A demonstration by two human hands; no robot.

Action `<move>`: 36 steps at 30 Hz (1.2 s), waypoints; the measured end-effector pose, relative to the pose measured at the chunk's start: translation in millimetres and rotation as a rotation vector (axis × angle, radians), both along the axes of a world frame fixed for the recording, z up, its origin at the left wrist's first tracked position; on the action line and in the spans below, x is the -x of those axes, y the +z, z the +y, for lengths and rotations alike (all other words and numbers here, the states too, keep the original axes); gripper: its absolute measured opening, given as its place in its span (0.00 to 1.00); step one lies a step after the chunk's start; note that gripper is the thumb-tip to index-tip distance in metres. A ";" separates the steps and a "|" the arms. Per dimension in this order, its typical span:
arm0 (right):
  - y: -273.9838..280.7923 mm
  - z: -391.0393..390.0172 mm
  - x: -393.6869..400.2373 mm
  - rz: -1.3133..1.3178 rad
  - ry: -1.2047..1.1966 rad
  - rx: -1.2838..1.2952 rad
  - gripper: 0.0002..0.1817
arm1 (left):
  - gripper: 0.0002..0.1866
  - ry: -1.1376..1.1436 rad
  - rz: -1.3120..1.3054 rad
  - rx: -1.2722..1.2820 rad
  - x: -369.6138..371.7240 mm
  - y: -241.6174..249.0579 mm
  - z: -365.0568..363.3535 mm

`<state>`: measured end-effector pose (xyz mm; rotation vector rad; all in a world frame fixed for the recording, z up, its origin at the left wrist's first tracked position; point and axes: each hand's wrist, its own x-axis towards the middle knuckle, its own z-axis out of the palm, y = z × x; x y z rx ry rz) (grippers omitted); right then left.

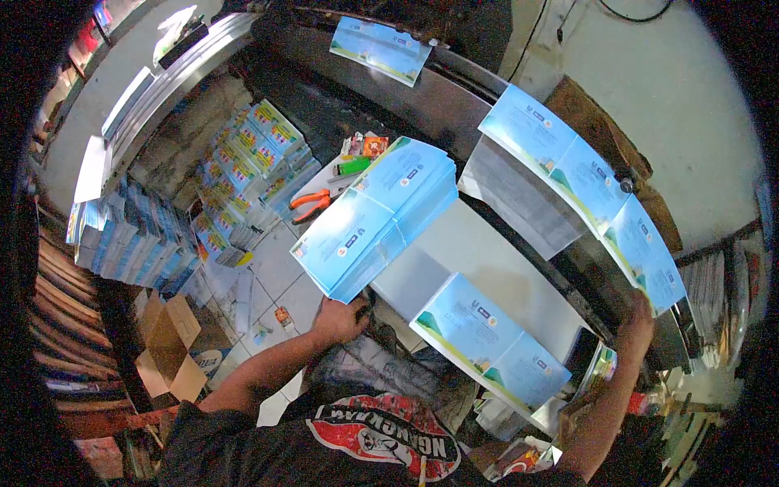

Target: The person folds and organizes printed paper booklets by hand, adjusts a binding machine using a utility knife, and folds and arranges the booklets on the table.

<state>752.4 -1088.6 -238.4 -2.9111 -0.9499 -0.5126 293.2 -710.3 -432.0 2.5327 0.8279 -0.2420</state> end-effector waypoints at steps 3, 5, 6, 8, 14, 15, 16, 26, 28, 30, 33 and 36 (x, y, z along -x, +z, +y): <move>-9.1 30.2 78.7 0.237 0.119 -0.038 0.20 | 0.26 0.026 -0.002 0.016 0.6 5.5 -1.2; 10.8 75.5 178.9 0.337 0.322 0.026 0.28 | 0.26 0.016 -0.008 0.000 2.9 3.8 -2.0; 19.3 91.7 215.5 0.385 0.356 0.117 0.32 | 0.27 0.009 -0.016 -0.015 3.2 3.0 -1.4; 19.6 103.4 252.0 0.429 0.391 0.209 0.36 | 0.27 0.005 -0.016 -0.016 2.9 0.4 -1.0; 12.2 98.4 262.1 0.547 0.392 0.274 0.39 | 0.27 -0.003 -0.020 -0.029 3.3 1.0 -0.2; 19.2 98.5 259.7 0.589 0.429 0.227 0.35 | 0.28 -0.017 -0.033 -0.043 3.8 -0.8 0.5; 27.0 98.5 255.9 0.631 0.465 0.181 0.31 | 0.28 -0.011 -0.033 -0.036 3.2 0.5 0.6; 116.2 46.7 68.1 0.071 0.050 -0.179 0.19 | 0.33 -0.021 0.087 0.006 -0.6 -0.5 4.9; 133.0 46.8 29.8 -0.342 0.139 -0.372 0.21 | 0.33 -0.032 0.099 -0.013 1.2 -0.9 3.7; 126.8 23.6 -32.8 -0.457 0.147 -0.255 0.21 | 0.25 -0.010 -0.204 -0.201 2.0 -4.5 0.6; 75.9 13.9 -77.6 -0.384 0.191 -0.308 0.24 | 0.31 -0.021 -0.027 -0.066 -1.9 4.2 3.4; 23.3 7.7 -71.1 -0.202 0.110 -0.071 0.25 | 0.30 0.002 0.009 -0.062 -3.1 -0.7 1.7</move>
